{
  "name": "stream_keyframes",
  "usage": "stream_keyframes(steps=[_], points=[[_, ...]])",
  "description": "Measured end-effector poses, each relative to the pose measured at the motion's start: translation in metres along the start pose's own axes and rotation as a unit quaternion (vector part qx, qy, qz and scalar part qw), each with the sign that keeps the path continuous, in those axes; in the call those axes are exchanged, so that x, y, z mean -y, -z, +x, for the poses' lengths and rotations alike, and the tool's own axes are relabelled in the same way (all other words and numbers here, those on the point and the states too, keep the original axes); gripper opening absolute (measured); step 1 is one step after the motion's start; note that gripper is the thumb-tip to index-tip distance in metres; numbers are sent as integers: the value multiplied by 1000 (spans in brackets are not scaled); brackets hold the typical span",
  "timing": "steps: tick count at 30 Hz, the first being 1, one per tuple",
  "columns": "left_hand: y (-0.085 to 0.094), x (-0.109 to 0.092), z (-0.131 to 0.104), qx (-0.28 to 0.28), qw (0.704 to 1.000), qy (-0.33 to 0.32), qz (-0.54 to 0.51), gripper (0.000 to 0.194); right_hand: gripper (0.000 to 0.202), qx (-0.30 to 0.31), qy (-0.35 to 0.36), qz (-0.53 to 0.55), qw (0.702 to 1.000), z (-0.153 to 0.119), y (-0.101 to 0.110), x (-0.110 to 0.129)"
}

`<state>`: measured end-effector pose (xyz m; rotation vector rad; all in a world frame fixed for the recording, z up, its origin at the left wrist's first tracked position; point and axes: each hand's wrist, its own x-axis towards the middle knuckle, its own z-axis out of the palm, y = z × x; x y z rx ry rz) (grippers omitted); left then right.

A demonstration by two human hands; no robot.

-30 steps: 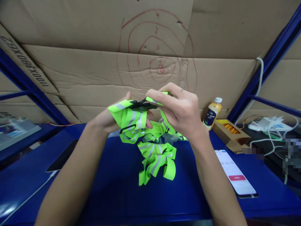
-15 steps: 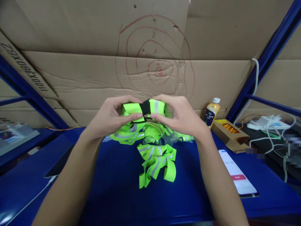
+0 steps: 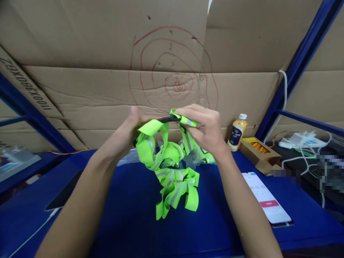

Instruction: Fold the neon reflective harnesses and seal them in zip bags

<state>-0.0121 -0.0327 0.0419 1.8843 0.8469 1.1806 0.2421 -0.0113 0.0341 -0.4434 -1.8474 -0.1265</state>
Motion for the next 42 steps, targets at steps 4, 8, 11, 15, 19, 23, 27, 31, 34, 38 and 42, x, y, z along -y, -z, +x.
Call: stream_keyframes(steps=[4, 8, 11, 15, 19, 23, 27, 31, 34, 38, 42], points=[[-6, -8, 0, 42, 990, 54, -125, 61, 25, -81, 52, -60, 994, -5, -10, -1], [1, -8, 0, -24, 989, 28, -144, 49, 25, -34, 58, -50, 996, 0, -16, 7], [11, -5, -4, -67, 995, 1, -80, 45, 37, 18, -6, 32, 999, 6, -13, 13], [14, -5, -9, -73, 992, -71, 80, 39, 53, 55, -95, 116, 987, 8, 0, 12], [7, -7, -8, -60, 969, -117, 210, 28, 39, 221, -133, 124, 958, 7, 10, 3], [3, -1, -2, -65, 980, -107, 156, 35, 22, 156, -76, 96, 980, 6, 9, 3], [5, 6, 1, 27, 998, -21, -47, 68, 24, 71, 19, -4, 997, 6, 4, 9], [4, 9, 4, 44, 982, 0, -186, 78, 39, 22, 85, -58, 994, 4, -2, 9], [-2, 9, 6, -3, 974, -3, -224, 61, 47, -7, 135, -86, 987, 3, -11, 6], [-9, 5, 5, -17, 957, 25, -290, 48, 57, -32, 177, -125, 976, 2, -20, 2], [-10, -1, 4, -4, 951, 73, -301, 38, 54, 18, 153, -114, 981, 4, -14, 6]])
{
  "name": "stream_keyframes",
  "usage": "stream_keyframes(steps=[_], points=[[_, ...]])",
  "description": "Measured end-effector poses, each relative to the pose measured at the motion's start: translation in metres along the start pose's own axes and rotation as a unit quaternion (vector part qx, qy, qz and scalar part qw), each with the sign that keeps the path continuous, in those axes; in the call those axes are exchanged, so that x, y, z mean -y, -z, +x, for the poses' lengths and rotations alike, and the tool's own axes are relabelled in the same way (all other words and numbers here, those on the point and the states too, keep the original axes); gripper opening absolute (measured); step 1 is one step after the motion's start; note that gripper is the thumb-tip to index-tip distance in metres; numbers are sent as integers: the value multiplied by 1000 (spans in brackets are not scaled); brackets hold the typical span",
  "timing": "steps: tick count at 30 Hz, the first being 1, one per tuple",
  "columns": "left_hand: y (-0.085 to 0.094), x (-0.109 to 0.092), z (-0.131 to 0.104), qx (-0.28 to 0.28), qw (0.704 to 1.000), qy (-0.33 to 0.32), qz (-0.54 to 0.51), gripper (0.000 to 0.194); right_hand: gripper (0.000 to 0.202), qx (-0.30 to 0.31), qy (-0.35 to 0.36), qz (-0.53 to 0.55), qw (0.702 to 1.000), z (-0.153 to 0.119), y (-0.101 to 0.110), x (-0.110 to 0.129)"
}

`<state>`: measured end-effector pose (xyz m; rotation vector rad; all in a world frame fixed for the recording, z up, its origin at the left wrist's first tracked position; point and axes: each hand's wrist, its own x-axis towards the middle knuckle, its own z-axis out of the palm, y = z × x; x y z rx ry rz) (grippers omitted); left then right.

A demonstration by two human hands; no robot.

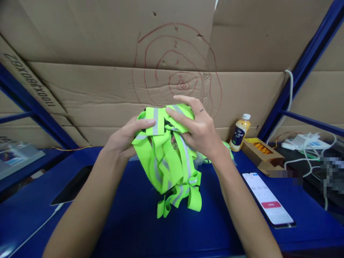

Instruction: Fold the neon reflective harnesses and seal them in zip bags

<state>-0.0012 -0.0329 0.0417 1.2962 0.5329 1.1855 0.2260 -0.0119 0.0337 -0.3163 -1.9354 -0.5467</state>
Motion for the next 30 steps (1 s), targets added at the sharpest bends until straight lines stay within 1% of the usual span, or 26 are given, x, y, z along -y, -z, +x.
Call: stream_keyframes(steps=[2, 4, 6, 8, 9, 10, 12, 13, 14, 16, 17, 19, 21, 23, 24, 25, 26, 28, 29, 30], points=[[2, -2, -1, -14, 1000, -11, 21, 39, 52, 49, -39, 40, 997, 4, 9, 4], [8, -4, -2, -36, 996, -42, 65, 43, 58, 94, -80, 94, 988, 8, 19, 8], [15, -5, -3, -41, 989, -77, 120, 47, 69, 109, -120, 136, 977, 12, 28, 10], [20, -5, -3, -29, 979, -111, 171, 48, 76, 118, -155, 166, 967, 13, 34, 10], [22, -4, -4, -21, 973, -126, 193, 48, 76, 133, -172, 183, 959, 13, 35, 8], [23, -4, -4, -14, 968, -135, 211, 47, 70, 153, -189, 205, 948, 12, 36, 7], [25, -2, -3, 0, 962, -143, 233, 48, 50, 182, -230, 255, 922, 10, 37, 5], [25, 0, -3, 9, 962, -145, 232, 52, 42, 179, -256, 283, 907, 9, 37, 4], [25, 2, -2, 21, 964, -144, 221, 58, 38, 164, -283, 313, 892, 7, 35, 4], [25, 9, 1, 50, 974, -117, 190, 68, 37, 114, -334, 375, 858, 6, 31, 5], [23, 13, 3, 66, 978, -92, 174, 68, 39, 85, -356, 401, 840, 5, 27, 5], [19, 23, 7, 91, 983, -48, 151, 61, 41, 27, -395, 435, 808, 5, 18, 5], [16, 31, 10, 106, 983, -46, 144, 54, 41, -23, -417, 449, 790, 4, 8, 3], [17, 34, 13, 126, 978, -53, 159, 51, 41, -47, -417, 452, 787, 3, 2, -1], [21, 34, 14, 138, 973, -52, 179, 54, 40, -49, -412, 451, 790, 2, 1, -3], [25, 32, 14, 143, 967, -55, 203, 59, 39, -46, -406, 449, 795, 0, 1, -5], [30, 28, 15, 136, 963, -69, 223, 67, 37, -39, -401, 445, 800, -1, 3, -6], [38, 19, 14, 86, 960, -131, 232, 82, 34, -14, -392, 429, 813, -1, 10, -7], [40, 15, 13, 47, 958, -173, 223, 84, 33, 3, -388, 418, 821, -1, 14, -7], [39, 10, 11, 8, 954, -214, 210, 83, 32, 21, -382, 406, 830, 0, 18, -6]])
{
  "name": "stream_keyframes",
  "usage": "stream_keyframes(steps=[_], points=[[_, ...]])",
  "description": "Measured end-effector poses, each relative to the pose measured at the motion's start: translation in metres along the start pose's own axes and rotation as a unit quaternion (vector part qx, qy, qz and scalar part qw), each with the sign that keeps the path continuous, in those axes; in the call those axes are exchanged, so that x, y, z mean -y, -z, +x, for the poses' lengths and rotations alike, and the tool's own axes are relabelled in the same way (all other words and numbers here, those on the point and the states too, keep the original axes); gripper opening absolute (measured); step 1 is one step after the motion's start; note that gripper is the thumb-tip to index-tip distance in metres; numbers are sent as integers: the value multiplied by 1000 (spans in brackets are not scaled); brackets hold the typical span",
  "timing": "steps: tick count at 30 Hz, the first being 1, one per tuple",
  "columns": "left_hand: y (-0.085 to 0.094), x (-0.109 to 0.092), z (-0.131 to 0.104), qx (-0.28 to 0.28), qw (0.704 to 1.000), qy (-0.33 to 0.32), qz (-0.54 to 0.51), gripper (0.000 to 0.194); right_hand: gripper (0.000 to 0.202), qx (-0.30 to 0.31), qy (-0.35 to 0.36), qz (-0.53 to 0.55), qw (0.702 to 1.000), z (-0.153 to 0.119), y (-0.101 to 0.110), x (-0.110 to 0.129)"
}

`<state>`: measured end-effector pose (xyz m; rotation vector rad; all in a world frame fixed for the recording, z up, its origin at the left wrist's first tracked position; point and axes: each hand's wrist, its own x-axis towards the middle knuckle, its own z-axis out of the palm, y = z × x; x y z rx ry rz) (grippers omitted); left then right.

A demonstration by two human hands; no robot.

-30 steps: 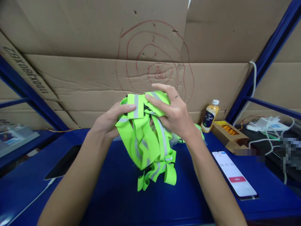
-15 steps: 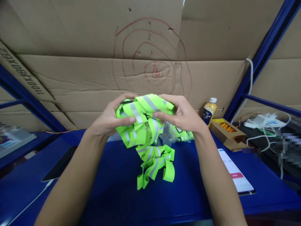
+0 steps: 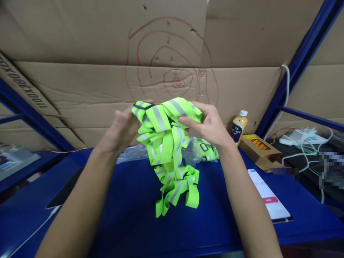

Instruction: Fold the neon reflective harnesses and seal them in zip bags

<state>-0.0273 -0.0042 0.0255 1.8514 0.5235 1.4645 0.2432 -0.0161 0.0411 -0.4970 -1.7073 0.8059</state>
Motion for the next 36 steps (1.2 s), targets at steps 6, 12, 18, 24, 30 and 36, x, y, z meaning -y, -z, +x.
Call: stream_keyframes(steps=[6, 12, 18, 24, 30, 36], points=[[-25, -27, -3, -53, 998, -12, 29, 50, 37, 49, 90, -127, 987, -1, -1, 7], [-31, -20, 4, -57, 980, 157, -112, 36, 28, -27, 269, -261, 927, -1, -15, -12], [-14, -19, 4, -4, 953, 250, -168, 34, 43, 17, 316, -342, 885, 2, -17, -13], [-13, -13, 2, -54, 983, 168, -53, 56, 81, 140, 166, -297, 930, 3, 2, -9], [-21, -21, -6, 36, 994, 24, 96, 44, 67, 160, 54, -270, 948, -1, 8, -1], [-31, -23, -7, -2, 989, -23, 149, 41, 41, 139, 39, -246, 958, -3, 4, 11]])
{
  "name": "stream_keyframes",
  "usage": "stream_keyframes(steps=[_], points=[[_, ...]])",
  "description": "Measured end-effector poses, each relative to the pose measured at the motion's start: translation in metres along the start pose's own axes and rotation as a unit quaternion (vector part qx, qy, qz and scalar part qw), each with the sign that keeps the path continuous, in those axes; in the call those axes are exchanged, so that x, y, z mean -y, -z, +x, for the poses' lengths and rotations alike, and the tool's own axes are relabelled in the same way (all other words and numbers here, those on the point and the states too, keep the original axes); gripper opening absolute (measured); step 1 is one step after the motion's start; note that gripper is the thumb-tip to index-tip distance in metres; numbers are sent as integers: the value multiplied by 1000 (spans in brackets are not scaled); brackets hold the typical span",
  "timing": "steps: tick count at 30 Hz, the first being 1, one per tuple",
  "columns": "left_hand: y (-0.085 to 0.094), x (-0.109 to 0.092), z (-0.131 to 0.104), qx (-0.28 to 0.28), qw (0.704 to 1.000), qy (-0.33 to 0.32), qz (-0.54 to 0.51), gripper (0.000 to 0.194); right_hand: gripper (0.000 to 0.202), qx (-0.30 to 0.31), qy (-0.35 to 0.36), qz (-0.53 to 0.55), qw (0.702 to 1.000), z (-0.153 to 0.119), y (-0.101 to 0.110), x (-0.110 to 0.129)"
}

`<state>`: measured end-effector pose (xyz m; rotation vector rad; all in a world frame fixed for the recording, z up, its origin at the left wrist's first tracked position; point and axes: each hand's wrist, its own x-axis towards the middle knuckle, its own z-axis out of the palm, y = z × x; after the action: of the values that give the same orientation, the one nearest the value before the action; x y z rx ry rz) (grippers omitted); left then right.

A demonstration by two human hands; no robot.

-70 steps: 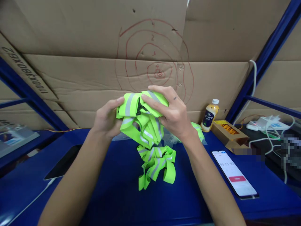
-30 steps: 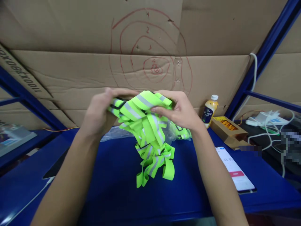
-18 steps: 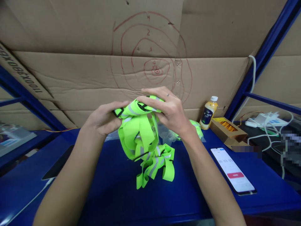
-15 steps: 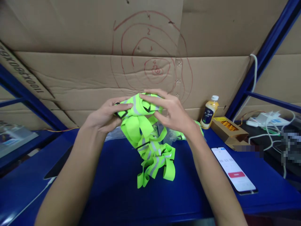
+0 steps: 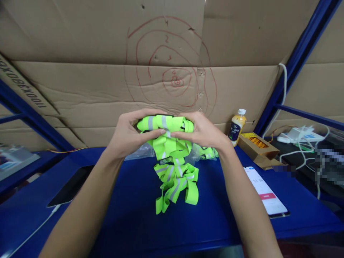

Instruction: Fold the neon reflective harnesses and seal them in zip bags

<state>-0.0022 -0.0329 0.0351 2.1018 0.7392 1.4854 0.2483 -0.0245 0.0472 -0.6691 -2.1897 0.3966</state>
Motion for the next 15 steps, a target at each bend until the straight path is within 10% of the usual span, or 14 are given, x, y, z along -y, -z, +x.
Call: stream_keyframes(steps=[7, 15], points=[[-7, 16, 5, 14, 943, 206, -262, 41, 31, -108, 100, -87, 985, 0, -1, -1], [9, 7, 8, 69, 900, 256, -347, 60, 33, -116, 202, -209, 950, 6, -20, -17]])
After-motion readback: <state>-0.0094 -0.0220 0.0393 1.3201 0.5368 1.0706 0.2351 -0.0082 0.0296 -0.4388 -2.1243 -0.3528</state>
